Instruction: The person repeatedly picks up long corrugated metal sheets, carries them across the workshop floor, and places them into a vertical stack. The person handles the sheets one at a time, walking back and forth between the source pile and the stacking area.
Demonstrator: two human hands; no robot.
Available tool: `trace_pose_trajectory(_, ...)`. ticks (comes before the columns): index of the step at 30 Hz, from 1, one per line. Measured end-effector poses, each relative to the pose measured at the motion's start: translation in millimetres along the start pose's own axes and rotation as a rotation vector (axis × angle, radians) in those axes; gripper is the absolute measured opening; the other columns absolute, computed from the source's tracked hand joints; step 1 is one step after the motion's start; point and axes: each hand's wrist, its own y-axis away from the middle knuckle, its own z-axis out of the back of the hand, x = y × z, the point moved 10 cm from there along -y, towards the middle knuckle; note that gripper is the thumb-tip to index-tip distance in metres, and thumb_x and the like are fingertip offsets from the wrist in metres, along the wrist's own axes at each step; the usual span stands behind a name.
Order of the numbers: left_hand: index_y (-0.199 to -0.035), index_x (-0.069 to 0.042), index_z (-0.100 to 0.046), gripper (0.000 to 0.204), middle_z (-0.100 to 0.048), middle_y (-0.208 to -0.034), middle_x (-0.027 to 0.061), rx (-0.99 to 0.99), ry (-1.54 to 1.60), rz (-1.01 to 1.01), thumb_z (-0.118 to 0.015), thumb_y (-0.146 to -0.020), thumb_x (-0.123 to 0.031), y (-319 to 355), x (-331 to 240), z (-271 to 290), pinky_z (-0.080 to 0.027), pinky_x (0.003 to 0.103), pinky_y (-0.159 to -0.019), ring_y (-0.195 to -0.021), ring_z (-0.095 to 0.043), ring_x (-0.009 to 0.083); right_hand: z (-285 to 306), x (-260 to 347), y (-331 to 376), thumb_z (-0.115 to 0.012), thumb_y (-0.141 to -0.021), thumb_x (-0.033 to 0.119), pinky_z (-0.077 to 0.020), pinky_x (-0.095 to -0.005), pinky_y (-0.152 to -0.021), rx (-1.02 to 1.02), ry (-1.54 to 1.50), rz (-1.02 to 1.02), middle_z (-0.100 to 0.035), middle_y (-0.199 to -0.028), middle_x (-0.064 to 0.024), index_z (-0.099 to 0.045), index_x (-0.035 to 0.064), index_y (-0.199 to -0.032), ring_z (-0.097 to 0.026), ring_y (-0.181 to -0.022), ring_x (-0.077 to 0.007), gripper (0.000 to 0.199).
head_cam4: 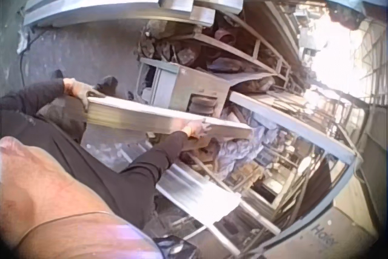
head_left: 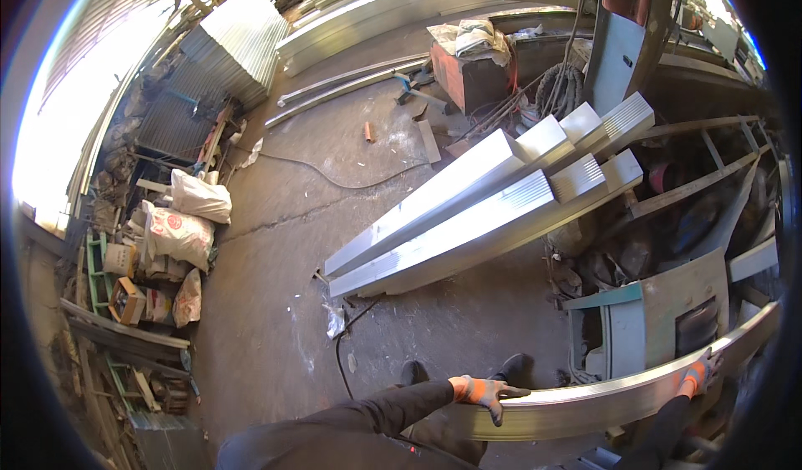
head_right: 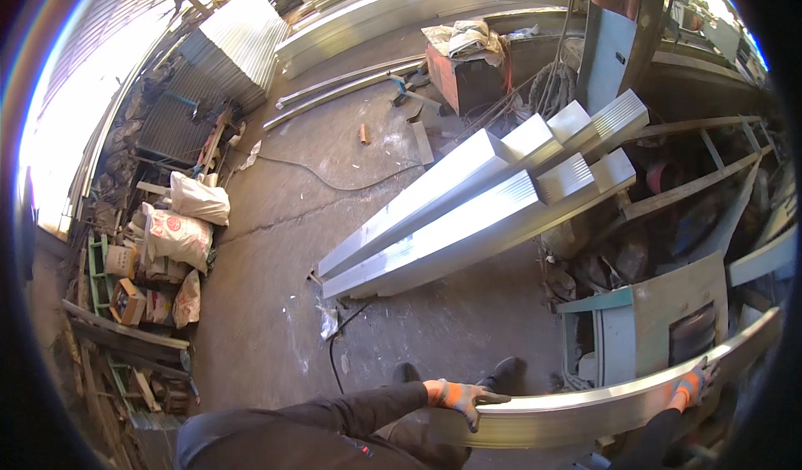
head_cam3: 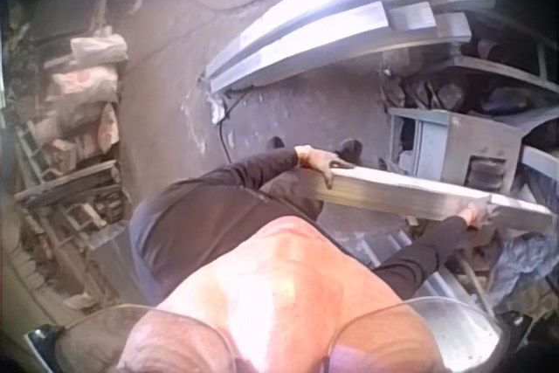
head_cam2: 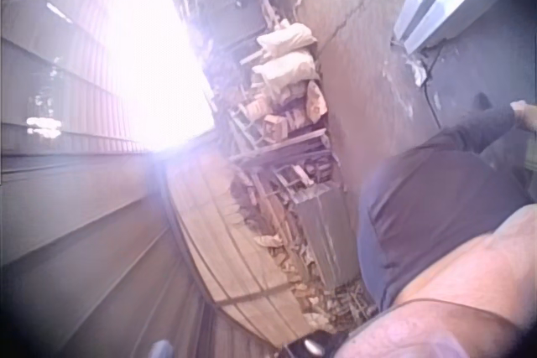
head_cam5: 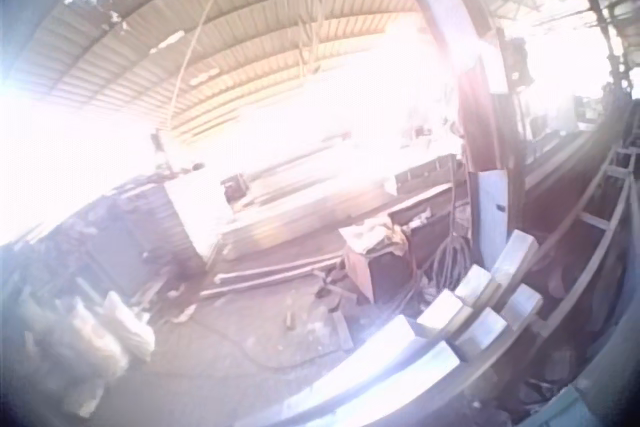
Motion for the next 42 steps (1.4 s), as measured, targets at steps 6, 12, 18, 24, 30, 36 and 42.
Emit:
trace_pose_trajectory(6, -0.179, -0.012, -0.050, 0.113, -0.063, -0.167, 0.0162, -0.041, -0.143, -0.045, -0.101, -0.079, -0.024, 135, 122, 38, -0.051, 0.042, -0.126, -0.153, -0.059, 0.0284, 40, 26, 226, -0.052, -0.114, 0.068, -0.0366, -0.0739, -0.128, -0.100, -0.084, 0.168, -0.043, -0.186, 0.0001, -0.049, 0.0315, -0.176, -0.045, -0.166, -0.0384, 0.072)
trace_pose_trajectory(12, -0.180, -0.009, -0.048, 0.134, -0.063, -0.166, 0.0212, -0.054, -0.239, -0.045, -0.113, -0.066, -0.037, 244, 242, 59, -0.047, 0.043, -0.129, -0.153, -0.060, 0.0297, 99, 27, 420, -0.064, -0.111, 0.058, -0.0429, -0.0755, -0.122, -0.116, -0.031, 0.029, -0.048, -0.180, -0.0033, -0.056, 0.0272, -0.169, -0.048, -0.162, -0.0399, 0.066)
trace_pose_trajectory(18, -0.180, -0.005, -0.046, 0.137, -0.060, -0.172, 0.0201, -0.039, -0.102, 0.029, -0.115, -0.064, -0.027, 337, 304, 54, -0.044, 0.041, -0.131, -0.160, -0.053, 0.0257, 179, 44, 545, -0.067, -0.110, 0.053, -0.0429, -0.0772, -0.122, -0.052, -0.098, 0.098, -0.048, -0.178, -0.0083, -0.058, 0.0235, -0.166, -0.048, -0.161, -0.0435, 0.064)
trace_pose_trajectory(24, -0.182, 0.002, -0.036, 0.138, -0.054, -0.178, 0.0200, -0.002, -0.062, 0.086, -0.112, -0.068, -0.013, 425, 346, 47, -0.041, 0.039, -0.134, -0.162, -0.051, 0.0248, 186, 30, 636, -0.063, -0.111, 0.055, -0.0405, -0.0693, -0.131, 0.060, -0.100, 0.066, -0.046, -0.181, -0.0117, -0.055, 0.0219, -0.171, -0.046, -0.164, -0.0472, 0.069)
trace_pose_trajectory(30, -0.183, 0.003, -0.032, 0.135, -0.053, -0.178, 0.0164, 0.038, -0.081, 0.040, -0.109, -0.072, -0.007, 503, 363, 35, -0.041, 0.038, -0.133, -0.161, -0.050, 0.0203, 213, 23, 707, -0.064, -0.110, 0.055, -0.0355, -0.0669, -0.136, 0.094, -0.192, 0.158, -0.040, -0.186, -0.0195, -0.049, 0.0154, -0.177, -0.041, -0.166, -0.0547, 0.079)
trace_pose_trajectory(36, -0.187, -0.004, -0.027, 0.125, -0.056, -0.174, 0.0075, -0.068, -0.077, 0.155, -0.098, -0.085, -0.002, 537, 378, 45, -0.046, 0.034, -0.127, -0.154, -0.053, 0.0187, 228, -23, 733, -0.083, -0.088, 0.083, -0.0307, -0.0555, -0.141, 0.296, -0.450, 0.024, -0.025, -0.191, -0.0274, -0.023, 0.0094, -0.186, -0.022, -0.178, -0.0448, 0.137)
trace_pose_trajectory(42, -0.188, -0.010, -0.027, 0.126, -0.058, -0.175, 0.0161, -0.268, -0.789, -0.164, -0.102, -0.086, -0.015, 503, 304, 53, -0.050, 0.043, -0.123, -0.149, -0.058, 0.0271, 189, -47, 662, -0.089, -0.092, 0.063, -0.0384, -0.0543, -0.138, 0.399, -0.968, -0.183, -0.010, -0.195, -0.0267, -0.019, 0.0083, -0.188, -0.027, -0.176, -0.0476, 0.130)
